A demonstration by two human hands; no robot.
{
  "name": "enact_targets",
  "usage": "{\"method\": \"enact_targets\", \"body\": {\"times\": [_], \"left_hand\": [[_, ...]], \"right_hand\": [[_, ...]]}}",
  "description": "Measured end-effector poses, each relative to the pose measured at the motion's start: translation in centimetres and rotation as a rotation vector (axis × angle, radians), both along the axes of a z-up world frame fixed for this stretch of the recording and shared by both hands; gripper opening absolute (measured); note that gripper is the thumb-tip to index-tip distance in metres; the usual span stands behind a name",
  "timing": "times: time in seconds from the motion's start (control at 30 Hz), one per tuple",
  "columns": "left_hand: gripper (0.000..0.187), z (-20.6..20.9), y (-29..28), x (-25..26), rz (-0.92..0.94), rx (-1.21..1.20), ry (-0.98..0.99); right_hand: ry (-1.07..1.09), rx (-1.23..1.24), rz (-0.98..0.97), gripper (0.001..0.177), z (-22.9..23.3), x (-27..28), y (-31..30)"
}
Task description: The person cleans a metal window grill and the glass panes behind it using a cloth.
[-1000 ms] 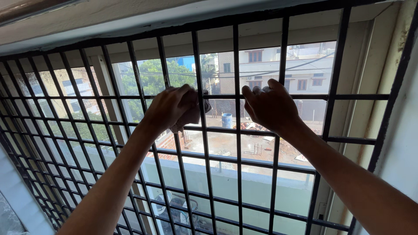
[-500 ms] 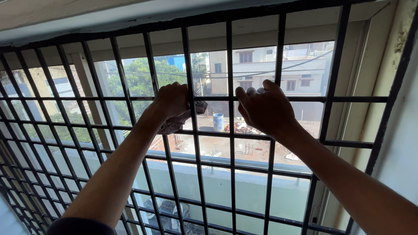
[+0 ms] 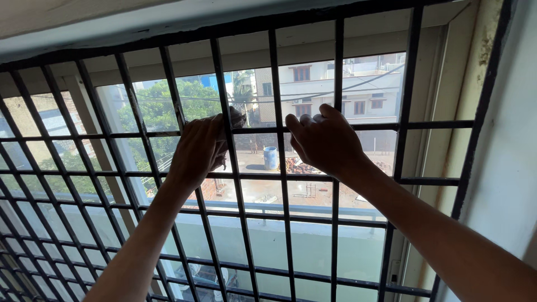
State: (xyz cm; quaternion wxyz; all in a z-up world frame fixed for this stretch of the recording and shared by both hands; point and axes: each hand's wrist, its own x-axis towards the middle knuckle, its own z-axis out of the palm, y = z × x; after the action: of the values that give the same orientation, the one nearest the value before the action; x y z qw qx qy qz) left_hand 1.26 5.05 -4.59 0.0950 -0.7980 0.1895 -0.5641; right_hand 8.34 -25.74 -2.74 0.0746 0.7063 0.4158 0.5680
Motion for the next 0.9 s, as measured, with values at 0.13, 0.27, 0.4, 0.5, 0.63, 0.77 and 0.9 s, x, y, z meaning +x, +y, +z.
{"method": "enact_targets", "body": {"times": [0.13, 0.27, 0.4, 0.5, 0.63, 0.77, 0.9], "left_hand": [[0.05, 0.6, 0.9, -1.2, -0.095, -0.027, 0.058], [0.044, -0.4, 0.2, -2.2, -0.134, -0.279, 0.034], [0.041, -0.3, -1.9, -3.8, -0.078, -0.288, -0.291], [0.042, 2.3, -4.9, -2.5, -0.131, -0.258, -0.458], [0.033, 1.5, -10.8, -0.4, -0.155, 0.0, -0.076], [0.072, 1.5, -10.1, -1.4, -0.105, 0.23, -0.109], [0.061, 3.1, -8.5, 1.1, 0.088, 0.283, 0.172]], "right_hand": [[-0.036, 0.007, 0.0, 0.032, 0.0, -0.1, 0.0], [0.019, 0.005, 0.001, 0.03, 0.1, -0.3, 0.1], [-0.005, 0.018, 0.029, 0.032, -0.1, 0.0, 0.0], [0.014, 0.008, -0.024, 0.028, 0.1, -0.3, 0.1], [0.035, -0.016, -0.068, 0.04, 0.2, -0.9, 0.1], [0.006, -0.003, -0.042, 0.041, 0.3, -0.6, -0.1], [-0.009, -0.005, -0.028, 0.042, 0.0, -0.3, -0.1]]}}
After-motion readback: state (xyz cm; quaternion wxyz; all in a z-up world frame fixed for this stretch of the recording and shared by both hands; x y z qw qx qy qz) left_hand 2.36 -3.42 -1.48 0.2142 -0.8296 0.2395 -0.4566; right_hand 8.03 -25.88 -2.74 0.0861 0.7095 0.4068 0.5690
